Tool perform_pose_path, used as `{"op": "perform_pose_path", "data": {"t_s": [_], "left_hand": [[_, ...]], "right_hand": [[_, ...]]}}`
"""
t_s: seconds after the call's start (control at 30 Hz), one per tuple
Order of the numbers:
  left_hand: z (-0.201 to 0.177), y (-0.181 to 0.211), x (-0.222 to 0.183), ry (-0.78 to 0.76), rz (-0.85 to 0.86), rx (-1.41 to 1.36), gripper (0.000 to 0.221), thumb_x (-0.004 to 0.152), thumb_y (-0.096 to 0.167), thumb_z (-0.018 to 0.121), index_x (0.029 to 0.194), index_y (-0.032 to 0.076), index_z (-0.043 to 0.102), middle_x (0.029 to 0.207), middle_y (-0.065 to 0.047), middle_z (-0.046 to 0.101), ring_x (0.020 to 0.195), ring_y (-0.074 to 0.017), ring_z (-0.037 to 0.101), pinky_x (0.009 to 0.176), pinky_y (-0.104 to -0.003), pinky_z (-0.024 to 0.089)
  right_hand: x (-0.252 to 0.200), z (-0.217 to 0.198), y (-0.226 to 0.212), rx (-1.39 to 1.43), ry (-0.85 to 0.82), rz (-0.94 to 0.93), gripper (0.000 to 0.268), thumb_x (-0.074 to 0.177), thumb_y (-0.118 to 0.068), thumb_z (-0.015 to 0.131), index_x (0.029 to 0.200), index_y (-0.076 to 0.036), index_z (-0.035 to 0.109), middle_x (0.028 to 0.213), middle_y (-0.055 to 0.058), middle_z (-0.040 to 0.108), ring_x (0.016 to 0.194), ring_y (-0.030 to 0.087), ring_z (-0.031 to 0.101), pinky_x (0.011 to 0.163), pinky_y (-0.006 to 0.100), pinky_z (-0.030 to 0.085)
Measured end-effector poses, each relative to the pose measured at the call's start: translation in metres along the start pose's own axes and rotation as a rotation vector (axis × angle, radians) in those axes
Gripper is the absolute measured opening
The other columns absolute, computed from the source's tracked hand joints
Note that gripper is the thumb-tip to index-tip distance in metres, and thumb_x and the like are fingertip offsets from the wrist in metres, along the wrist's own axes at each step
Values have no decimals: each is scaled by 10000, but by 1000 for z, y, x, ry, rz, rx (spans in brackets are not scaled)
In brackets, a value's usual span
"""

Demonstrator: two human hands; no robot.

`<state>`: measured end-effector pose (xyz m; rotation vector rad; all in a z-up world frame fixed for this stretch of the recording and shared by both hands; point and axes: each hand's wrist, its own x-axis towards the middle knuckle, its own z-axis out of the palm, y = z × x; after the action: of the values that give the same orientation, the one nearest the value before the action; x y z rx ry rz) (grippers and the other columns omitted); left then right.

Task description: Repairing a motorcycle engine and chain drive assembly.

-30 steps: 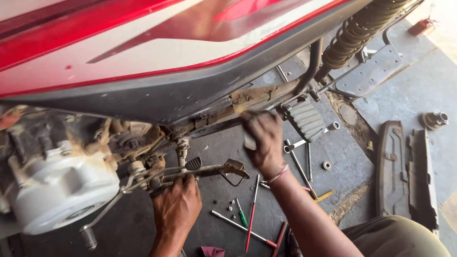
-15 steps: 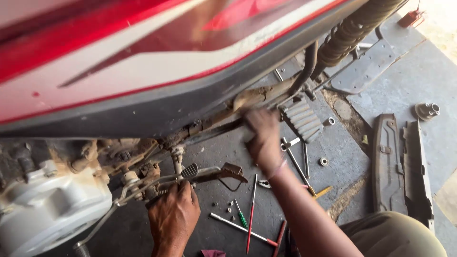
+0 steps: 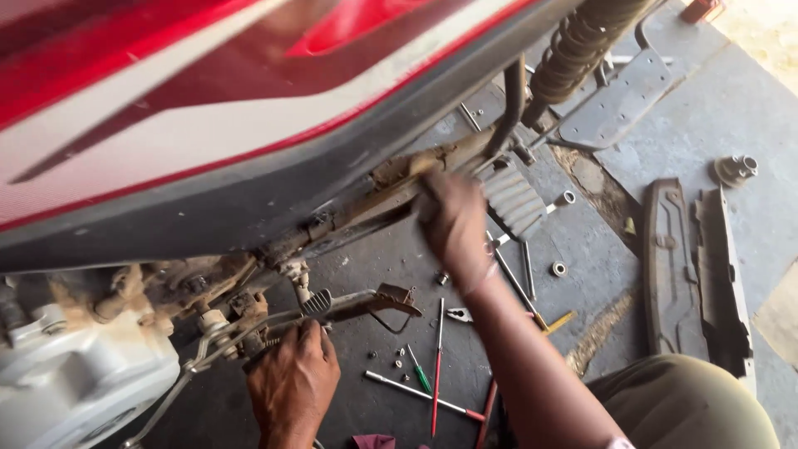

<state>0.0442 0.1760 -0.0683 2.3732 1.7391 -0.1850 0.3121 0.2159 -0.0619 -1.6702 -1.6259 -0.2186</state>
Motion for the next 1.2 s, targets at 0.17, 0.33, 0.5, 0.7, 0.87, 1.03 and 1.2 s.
{"op": "perform_pose_path", "data": {"t_s": [0.17, 0.33, 0.5, 0.7, 0.87, 1.03, 1.2], "left_hand": [[-5, 3, 2, 37, -2, 12, 312, 974, 315, 578, 1146, 103, 728, 978, -53, 779, 676, -185, 774, 537, -300, 605], [11, -2, -2, 141, 4, 17, 306, 924, 318, 620, 1113, 114, 749, 949, -58, 783, 673, -212, 768, 537, -320, 607], [-4, 7, -1, 57, -25, 47, 274, 952, 330, 600, 1075, 134, 748, 929, -36, 774, 653, -203, 758, 536, -328, 599], [1, 7, 1, 54, -35, 75, 278, 960, 337, 592, 1084, 140, 744, 922, -25, 774, 652, -194, 754, 525, -328, 593], [8, 2, -1, 126, -9, 60, 318, 931, 332, 617, 1129, 119, 745, 918, -43, 782, 650, -196, 759, 516, -314, 596], [-7, 11, -12, 160, -31, 52, 233, 920, 328, 632, 1025, 159, 755, 873, -44, 773, 663, -258, 746, 552, -381, 589], [-1, 5, -6, 211, -16, 14, 190, 927, 296, 629, 941, 144, 742, 824, -50, 759, 638, -253, 736, 523, -381, 571]], "right_hand": [[10, 7, -6, 30, 20, 170, 338, 823, -26, 611, 1133, -67, 737, 881, 168, 677, 843, 374, 653, 817, 494, 507], [29, -1, -10, -132, -99, 295, 190, 988, -28, 542, 1031, -86, 718, 1009, 97, 751, 930, 289, 691, 1000, 505, 493], [3, 38, 32, -195, 36, -119, 301, 951, -6, 535, 1204, -7, 699, 1148, 199, 701, 1090, 359, 623, 1024, 502, 458], [21, 32, 11, -124, -45, 26, 306, 1020, -69, 427, 1154, -59, 702, 1124, 145, 702, 1063, 279, 651, 1030, 467, 506], [48, 5, -3, -268, -142, 340, 249, 985, -171, 508, 912, -80, 729, 884, 90, 750, 951, 314, 627, 953, 531, 472], [38, 33, 49, -344, -101, 93, 145, 947, -103, 577, 968, -71, 717, 834, 161, 712, 809, 343, 653, 754, 516, 494], [59, -32, -1, 113, 80, 247, 98, 910, -51, 645, 897, -44, 741, 811, 163, 727, 766, 311, 722, 682, 431, 567]]}}
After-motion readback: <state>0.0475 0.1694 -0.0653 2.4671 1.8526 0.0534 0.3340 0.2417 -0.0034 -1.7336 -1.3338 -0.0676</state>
